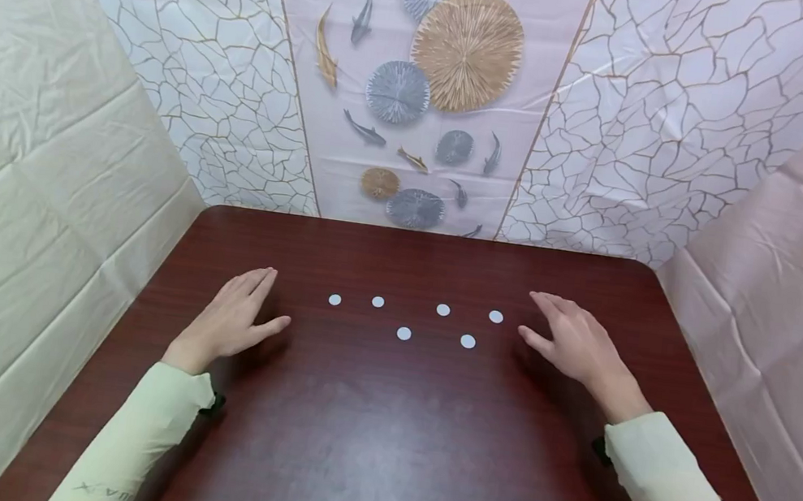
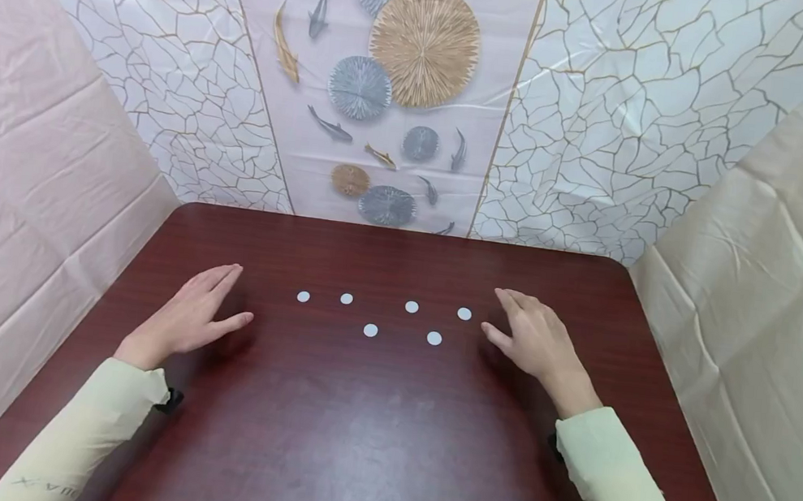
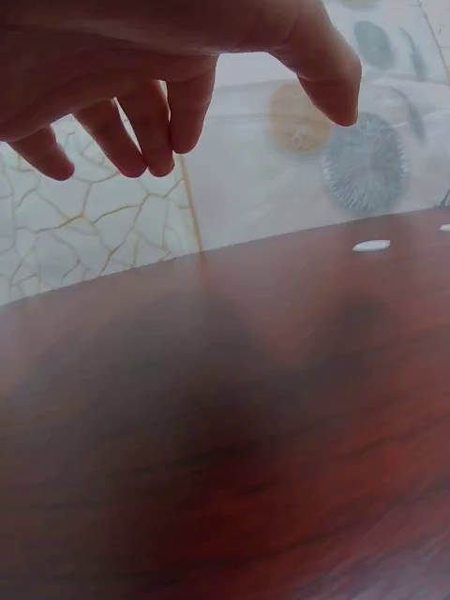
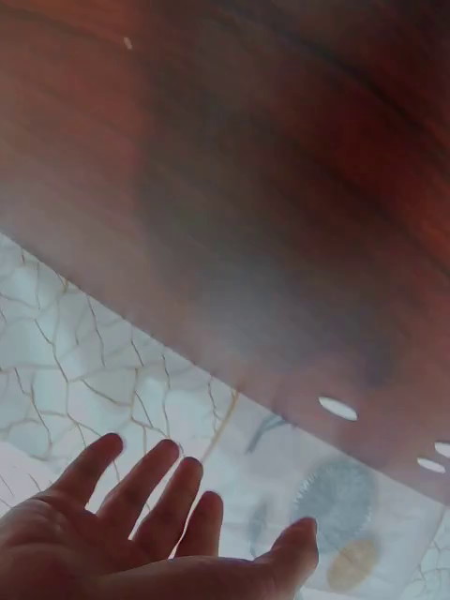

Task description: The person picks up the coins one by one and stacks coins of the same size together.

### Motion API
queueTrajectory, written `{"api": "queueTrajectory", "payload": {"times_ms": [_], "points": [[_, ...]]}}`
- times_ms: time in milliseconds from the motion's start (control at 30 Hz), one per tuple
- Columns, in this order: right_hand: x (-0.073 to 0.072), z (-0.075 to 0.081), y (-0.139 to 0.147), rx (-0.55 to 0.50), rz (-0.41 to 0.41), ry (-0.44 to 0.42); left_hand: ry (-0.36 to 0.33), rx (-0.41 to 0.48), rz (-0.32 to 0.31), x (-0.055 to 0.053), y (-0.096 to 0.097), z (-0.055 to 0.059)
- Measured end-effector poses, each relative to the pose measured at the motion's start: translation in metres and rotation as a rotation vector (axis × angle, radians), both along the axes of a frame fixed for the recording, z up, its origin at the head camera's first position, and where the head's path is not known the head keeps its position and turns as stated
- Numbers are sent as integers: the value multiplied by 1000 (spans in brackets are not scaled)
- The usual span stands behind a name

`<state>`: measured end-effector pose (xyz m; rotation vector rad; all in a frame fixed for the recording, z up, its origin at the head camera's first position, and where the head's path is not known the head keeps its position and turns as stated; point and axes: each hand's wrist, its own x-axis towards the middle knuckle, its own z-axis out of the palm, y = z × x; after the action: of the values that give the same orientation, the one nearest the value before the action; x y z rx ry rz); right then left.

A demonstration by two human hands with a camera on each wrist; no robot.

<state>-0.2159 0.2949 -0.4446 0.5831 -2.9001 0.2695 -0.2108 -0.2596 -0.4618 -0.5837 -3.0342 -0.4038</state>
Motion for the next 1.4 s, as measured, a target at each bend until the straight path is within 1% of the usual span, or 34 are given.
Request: {"api": "queueTrajectory", "payload": {"times_ms": [133, 233, 433, 500, 633, 733, 867, 1000, 1167, 1300, 1400], "points": [[-4, 8, -13, -37, 12, -62, -4, 28, -31, 0, 11, 6], [-8, 10, -25, -68, 37, -93, -11, 49, -45, -1, 20, 10], [-17, 6, -50, -99, 150, -82, 31, 62, -110, -5, 42, 11], [-20, 5, -59, -108, 175, -93, 45, 64, -136, -7, 50, 10], [-22, 1, -79, -134, 208, -145, 64, 84, -187, -11, 67, 5], [-23, -4, -94, -138, 243, -169, 65, 111, -218, -14, 79, 2], [-23, -13, -111, -134, 285, -192, 46, 130, -245, -16, 95, -1], [-22, -19, -125, -127, 306, -209, 14, 135, -262, -19, 111, -4], [-23, -23, -139, -123, 318, -220, -20, 151, -292, -25, 129, -12], [-25, -27, -149, -119, 316, -234, -32, 174, -331, -28, 142, -16], [-26, -28, -155, -125, 310, -255, -52, 192, -341, -30, 151, -19]]}}
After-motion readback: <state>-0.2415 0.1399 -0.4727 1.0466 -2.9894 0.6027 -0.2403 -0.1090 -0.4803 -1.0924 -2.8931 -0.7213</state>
